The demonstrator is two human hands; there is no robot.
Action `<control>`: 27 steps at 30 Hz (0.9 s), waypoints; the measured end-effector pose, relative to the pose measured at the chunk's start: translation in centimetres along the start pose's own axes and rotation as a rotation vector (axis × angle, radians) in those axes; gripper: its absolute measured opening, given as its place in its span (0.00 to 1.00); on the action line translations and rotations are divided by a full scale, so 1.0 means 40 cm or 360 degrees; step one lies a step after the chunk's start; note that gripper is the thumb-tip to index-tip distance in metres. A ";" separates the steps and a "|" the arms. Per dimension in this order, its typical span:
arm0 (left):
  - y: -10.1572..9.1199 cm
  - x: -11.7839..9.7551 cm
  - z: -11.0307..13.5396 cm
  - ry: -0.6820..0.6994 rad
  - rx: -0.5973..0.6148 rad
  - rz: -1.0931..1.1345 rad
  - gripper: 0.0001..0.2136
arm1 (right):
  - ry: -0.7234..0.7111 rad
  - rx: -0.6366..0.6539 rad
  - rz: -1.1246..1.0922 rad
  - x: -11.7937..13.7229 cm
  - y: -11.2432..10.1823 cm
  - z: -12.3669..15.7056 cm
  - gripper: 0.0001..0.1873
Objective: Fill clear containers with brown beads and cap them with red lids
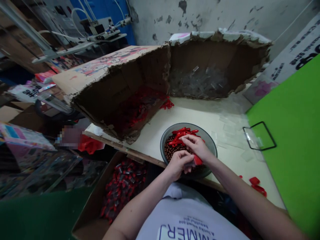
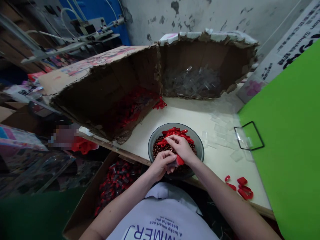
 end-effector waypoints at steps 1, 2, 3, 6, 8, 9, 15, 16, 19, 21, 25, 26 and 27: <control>0.000 0.001 -0.001 0.0018 -0.0078 -0.0039 0.18 | -0.0029 -0.0025 0.0058 0.002 0.006 0.001 0.18; -0.003 0.000 -0.001 0.0049 -0.0178 -0.0081 0.19 | -0.0033 -0.0049 0.0084 0.001 0.012 0.003 0.20; -0.008 -0.001 0.001 0.0090 -0.0289 -0.0122 0.21 | -0.0020 -0.0073 0.0080 -0.002 0.016 0.007 0.22; -0.020 -0.007 0.011 0.0210 -0.0566 -0.0205 0.24 | -0.0027 -0.0246 0.0021 0.003 0.009 0.027 0.28; -0.021 -0.010 0.014 0.0238 -0.0640 -0.0258 0.24 | -0.0089 -0.0419 0.0022 0.017 -0.006 0.047 0.29; -0.020 -0.012 0.015 0.0240 -0.0656 -0.0289 0.24 | -0.0128 -0.0489 0.0043 0.026 -0.012 0.056 0.29; -0.022 -0.026 0.016 0.0168 -0.0566 -0.0480 0.23 | -0.0127 -0.0478 -0.0116 0.003 0.021 0.061 0.29; -0.028 -0.030 0.023 0.0140 -0.0532 -0.0550 0.23 | -0.0083 -0.0408 -0.0201 -0.012 0.040 0.055 0.29; -0.098 -0.062 0.094 0.0088 -0.0650 -0.0839 0.22 | 0.0037 -0.0191 -0.0363 -0.046 0.075 0.043 0.30; -0.197 -0.098 0.203 0.0106 -0.0995 -0.1057 0.21 | 0.0037 -0.0210 -0.0316 -0.056 0.026 0.050 0.27; -0.446 -0.130 0.511 -0.0071 -0.1837 -0.1477 0.19 | -0.0038 -0.0836 0.0202 -0.080 -0.272 0.132 0.23; -0.505 -0.120 0.584 -0.0247 -0.2007 -0.1570 0.19 | 0.0014 -0.1041 0.0435 -0.094 -0.356 0.163 0.24; -0.559 -0.105 0.649 -0.0447 -0.2147 -0.1633 0.19 | 0.0137 -0.1179 0.0723 -0.112 -0.426 0.187 0.25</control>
Point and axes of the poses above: each hand's wrist, its own z-axis away from the middle knuckle, its own y-axis out of the palm, x = y × z, the point moved 8 cm from there along -z, towards the middle knuckle, and after that the axes turned 15 degrees about x, right-handed, at the moved point
